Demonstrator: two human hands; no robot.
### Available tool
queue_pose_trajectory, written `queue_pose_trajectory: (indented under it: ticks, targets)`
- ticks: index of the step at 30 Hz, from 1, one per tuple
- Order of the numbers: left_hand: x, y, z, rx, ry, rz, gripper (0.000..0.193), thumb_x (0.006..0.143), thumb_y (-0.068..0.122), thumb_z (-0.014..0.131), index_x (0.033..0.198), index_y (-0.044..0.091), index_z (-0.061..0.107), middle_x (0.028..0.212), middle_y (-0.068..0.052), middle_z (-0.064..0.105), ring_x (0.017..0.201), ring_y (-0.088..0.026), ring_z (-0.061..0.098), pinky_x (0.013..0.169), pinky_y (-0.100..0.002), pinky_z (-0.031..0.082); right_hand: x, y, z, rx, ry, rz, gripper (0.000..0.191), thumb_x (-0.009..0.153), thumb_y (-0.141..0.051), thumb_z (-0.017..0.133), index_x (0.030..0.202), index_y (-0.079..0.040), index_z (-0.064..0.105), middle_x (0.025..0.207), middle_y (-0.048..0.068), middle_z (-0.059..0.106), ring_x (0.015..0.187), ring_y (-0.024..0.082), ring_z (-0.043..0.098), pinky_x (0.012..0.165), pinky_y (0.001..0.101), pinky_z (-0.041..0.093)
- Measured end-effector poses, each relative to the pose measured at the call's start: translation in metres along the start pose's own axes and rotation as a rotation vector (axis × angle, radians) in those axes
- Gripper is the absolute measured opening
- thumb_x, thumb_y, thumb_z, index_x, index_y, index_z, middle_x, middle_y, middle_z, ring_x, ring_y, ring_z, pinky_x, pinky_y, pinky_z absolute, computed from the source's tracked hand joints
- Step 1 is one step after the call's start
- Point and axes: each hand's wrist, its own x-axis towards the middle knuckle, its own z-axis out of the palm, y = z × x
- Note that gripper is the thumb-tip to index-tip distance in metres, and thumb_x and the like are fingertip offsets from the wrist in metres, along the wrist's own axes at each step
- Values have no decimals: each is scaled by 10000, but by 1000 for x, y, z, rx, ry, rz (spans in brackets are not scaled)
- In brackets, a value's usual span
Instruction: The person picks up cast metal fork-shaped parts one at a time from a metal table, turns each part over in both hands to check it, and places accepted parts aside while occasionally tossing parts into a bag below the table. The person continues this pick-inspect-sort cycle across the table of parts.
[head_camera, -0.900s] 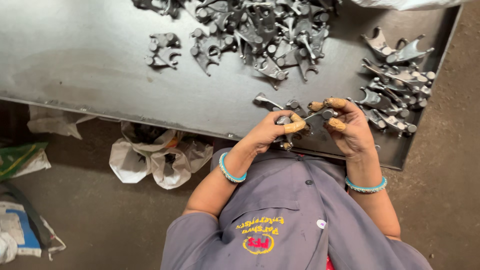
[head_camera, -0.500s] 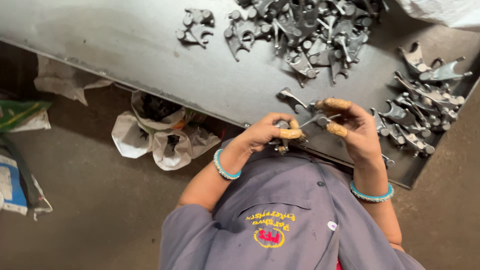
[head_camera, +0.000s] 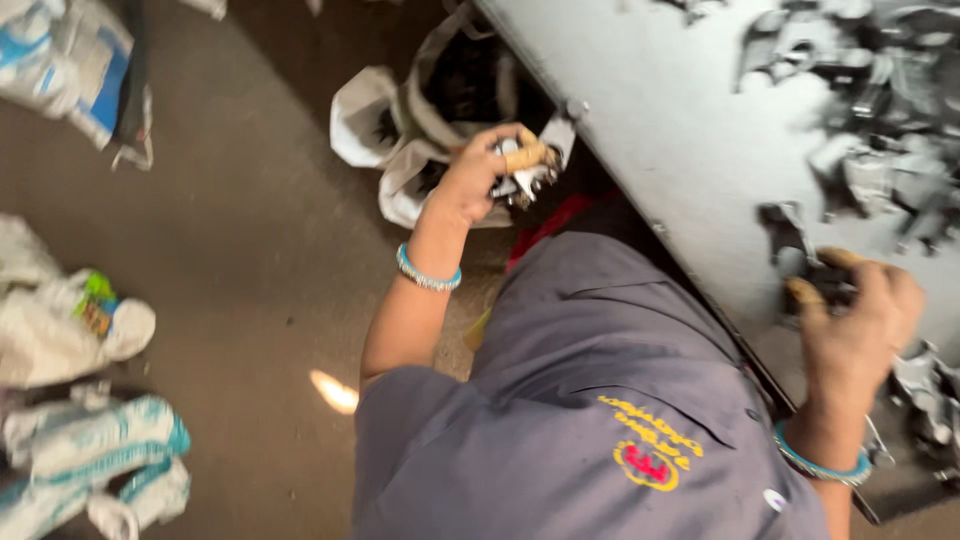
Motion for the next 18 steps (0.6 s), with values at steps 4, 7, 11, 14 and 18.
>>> queue_pose_trajectory:
  ticks: [4,7,11,14,18]
  targets:
    - [-19,15,-61,-72,299,14,143,858,121,725,1000,124,706,922,-83,762,747,-197,735,492,-344,550,-7,3,19,102,-28,94,350,899,-64,859,1198,-56,678,1101,130,672,1015,268,622,893,398,493]
    - [-31,12,-85,-97,459,-2,130,873,198,746,980,149,690,886,-57,752,711,-193,719,458,-327,497,0,29,28,296,-75,78,326,961,-23,806,1243,-9,642,1116,131,685,972,208,632,846,340,511]
    - [-58,11,-121,-113,617,-61,183,899,284,775,973,140,692,861,-49,725,672,-179,683,449,-310,464,-4,48,45,276,-74,-5,308,1040,-21,772,1311,34,635,1136,125,682,977,183,640,874,301,521]
    - [-84,8,-143,-229,621,-22,242,912,326,779,970,100,714,873,-76,740,679,-199,695,447,-311,432,-9,53,50,233,-86,-22,289,1034,-71,718,1286,53,646,1107,117,684,923,186,614,862,292,516]
    - [-95,3,-161,-389,687,-32,337,903,416,745,1026,102,742,932,-63,772,679,-213,693,479,-310,461,-9,56,56,346,-131,186,253,1045,-160,724,1187,45,684,1064,82,693,876,172,590,811,299,495]
